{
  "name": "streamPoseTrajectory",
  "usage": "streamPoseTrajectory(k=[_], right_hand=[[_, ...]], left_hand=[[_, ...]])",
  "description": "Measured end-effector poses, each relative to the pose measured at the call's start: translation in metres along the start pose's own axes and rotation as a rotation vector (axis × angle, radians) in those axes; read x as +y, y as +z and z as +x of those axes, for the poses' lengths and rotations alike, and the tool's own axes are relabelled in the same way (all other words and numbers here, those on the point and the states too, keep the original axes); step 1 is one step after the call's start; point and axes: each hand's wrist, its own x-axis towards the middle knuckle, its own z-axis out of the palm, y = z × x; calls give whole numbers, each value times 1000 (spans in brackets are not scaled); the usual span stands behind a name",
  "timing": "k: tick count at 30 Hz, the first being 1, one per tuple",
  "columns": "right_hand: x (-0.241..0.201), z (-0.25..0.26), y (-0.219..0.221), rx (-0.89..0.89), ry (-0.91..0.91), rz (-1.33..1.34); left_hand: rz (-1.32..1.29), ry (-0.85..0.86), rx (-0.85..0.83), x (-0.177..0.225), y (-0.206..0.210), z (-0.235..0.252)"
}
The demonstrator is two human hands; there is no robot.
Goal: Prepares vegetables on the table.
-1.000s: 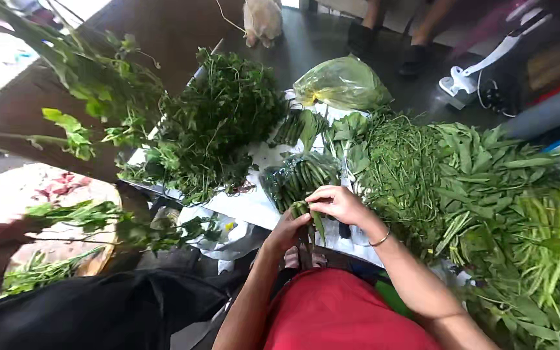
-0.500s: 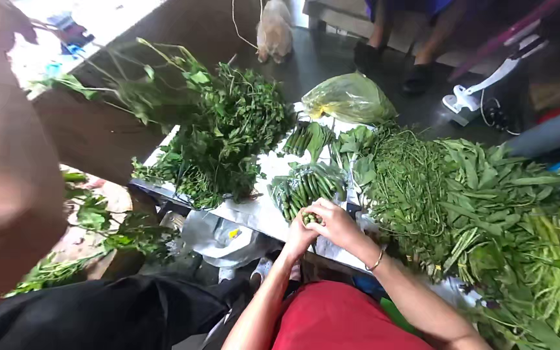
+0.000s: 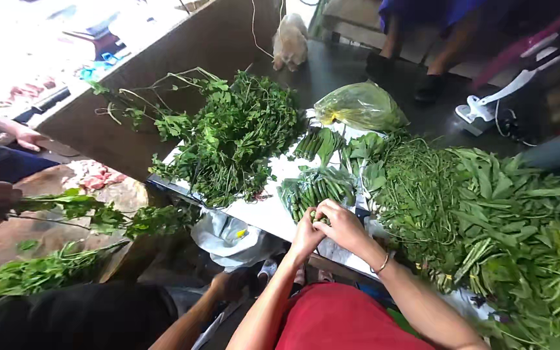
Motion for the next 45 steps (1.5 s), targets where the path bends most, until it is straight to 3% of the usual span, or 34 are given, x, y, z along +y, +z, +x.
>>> streamPoseTrajectory(k=[6,13,21,26,31,34,38,40,43,45], right_hand=[[-2,0,-2,8,1,-13],[10,-13,2,170,-26,200],[3,-15,15,318,-111,62],[5,-16,9,284,-148,235],[-9,-20,11,442,-262,0],[-17,-19,10,471,-266,-55],[-2,-18,-13,345,-229,323],[6,-16,-30,417,-210,389],[-1,-9,-43,598,-266,206],[-12,4,-33,570,-305,29]], left_hand=[[-45,2,-19,-3,-2,1],[-280,-21,-24,-5,-3,2],[-143,40,37,0,3,5],[-219,130,36,-3,0,6],[5,215,67,8,-8,5],[7,266,123,12,-6,6],[-52,310,105,11,-10,5],[-19,342,85,13,-10,5],[113,418,54,13,-7,5],[232,446,26,13,-1,5]])
